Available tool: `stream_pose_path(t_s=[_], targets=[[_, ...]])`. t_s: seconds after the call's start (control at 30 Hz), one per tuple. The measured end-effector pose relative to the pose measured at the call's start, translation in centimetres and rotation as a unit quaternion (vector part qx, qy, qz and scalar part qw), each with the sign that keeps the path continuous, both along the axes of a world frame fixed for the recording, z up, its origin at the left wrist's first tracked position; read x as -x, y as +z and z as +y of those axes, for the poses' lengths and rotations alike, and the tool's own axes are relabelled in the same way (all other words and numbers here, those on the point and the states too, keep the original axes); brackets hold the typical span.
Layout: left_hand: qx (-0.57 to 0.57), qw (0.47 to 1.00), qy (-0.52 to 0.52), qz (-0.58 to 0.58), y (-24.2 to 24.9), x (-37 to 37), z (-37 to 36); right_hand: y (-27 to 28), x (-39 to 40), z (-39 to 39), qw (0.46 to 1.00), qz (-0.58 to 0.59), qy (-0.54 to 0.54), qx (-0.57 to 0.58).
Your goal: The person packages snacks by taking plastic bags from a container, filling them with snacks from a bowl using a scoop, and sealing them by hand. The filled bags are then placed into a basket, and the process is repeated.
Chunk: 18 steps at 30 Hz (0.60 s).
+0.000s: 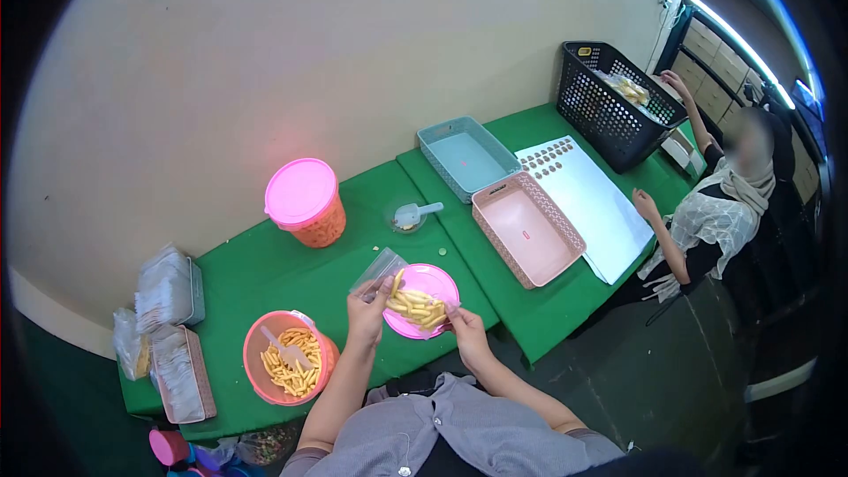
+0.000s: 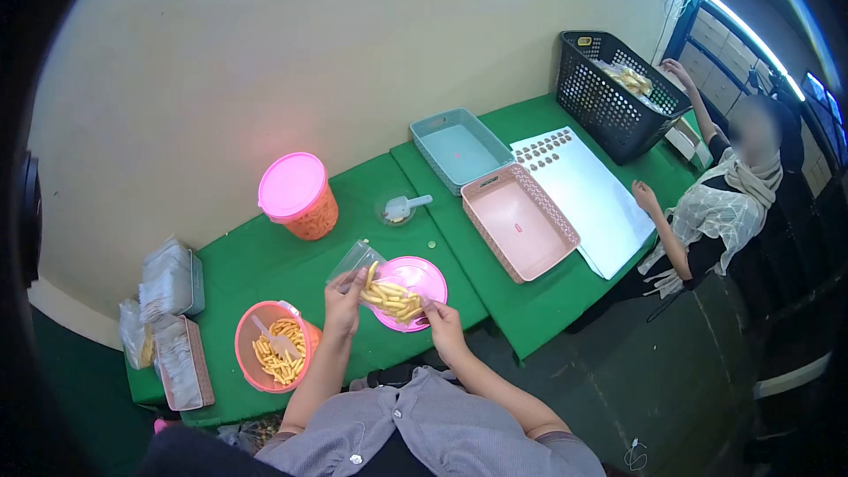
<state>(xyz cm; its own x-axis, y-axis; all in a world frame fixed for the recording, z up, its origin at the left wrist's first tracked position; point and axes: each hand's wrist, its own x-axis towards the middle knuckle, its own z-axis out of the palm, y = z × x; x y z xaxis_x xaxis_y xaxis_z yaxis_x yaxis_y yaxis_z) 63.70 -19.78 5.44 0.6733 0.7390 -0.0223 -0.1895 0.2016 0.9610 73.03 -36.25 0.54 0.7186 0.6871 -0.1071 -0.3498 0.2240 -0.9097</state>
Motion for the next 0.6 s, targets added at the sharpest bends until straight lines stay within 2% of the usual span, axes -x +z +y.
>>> stream_pose_path(t_s=[0.07, 0.1, 0.17, 0.23, 0.27, 0.3, 0.37, 0.43, 0.47, 0.53, 0.57, 0.6], targets=[[-0.032, 0.999, 0.002, 0.021, -1.0, 0.0, 0.5, -0.7, -0.8, -0.1, 1.0, 0.001, -0.004, -0.003], [-0.032, 0.999, 0.001, 0.022, -0.6, -0.1, 0.2, -0.2, -1.5, 0.1, 0.998, -0.058, -0.033, 0.009], [0.067, 0.998, -0.001, 0.009, 0.5, -0.4, -0.8, 0.1, -3.6, 0.2, 0.986, -0.13, -0.104, 0.028], [0.091, 0.996, -0.008, -0.021, 0.3, -0.1, -0.1, 0.3, -7.8, -0.3, 0.966, -0.158, -0.196, 0.065], [0.115, 0.992, -0.011, -0.052, 0.2, 0.2, 0.4, -0.3, -10.6, -0.7, 0.951, -0.168, -0.245, 0.085], [0.116, 0.992, -0.009, -0.052, 0.1, 0.8, 1.0, -1.5, -13.7, -1.0, 0.899, -0.215, -0.343, 0.169], [0.051, 0.998, 0.02, -0.026, -0.1, 2.5, 2.4, -2.8, -20.0, -2.2, 0.888, -0.161, -0.384, 0.196], [0.043, 0.998, 0.046, -0.026, 0.7, 4.2, 2.8, -4.5, -24.6, -3.4, 0.84, -0.228, -0.403, 0.282], [0.033, 0.997, 0.07, -0.026, 1.2, 5.2, 3.0, -7.7, -27.8, -4.4, 0.841, -0.228, -0.398, 0.285], [0.037, 0.995, 0.091, -0.023, 1.9, 7.4, 3.3, -13.9, -32.7, -4.8, 0.865, -0.18, -0.284, 0.373], [-0.001, 0.989, 0.146, -0.013, 2.4, 8.3, 3.4, -13.4, -32.1, -4.4, 0.866, -0.181, -0.277, 0.375], [-0.04, 0.979, 0.201, -0.004, 2.6, 9.4, 3.6, -12.0, -31.0, -4.3, 0.817, -0.214, -0.265, 0.465]])
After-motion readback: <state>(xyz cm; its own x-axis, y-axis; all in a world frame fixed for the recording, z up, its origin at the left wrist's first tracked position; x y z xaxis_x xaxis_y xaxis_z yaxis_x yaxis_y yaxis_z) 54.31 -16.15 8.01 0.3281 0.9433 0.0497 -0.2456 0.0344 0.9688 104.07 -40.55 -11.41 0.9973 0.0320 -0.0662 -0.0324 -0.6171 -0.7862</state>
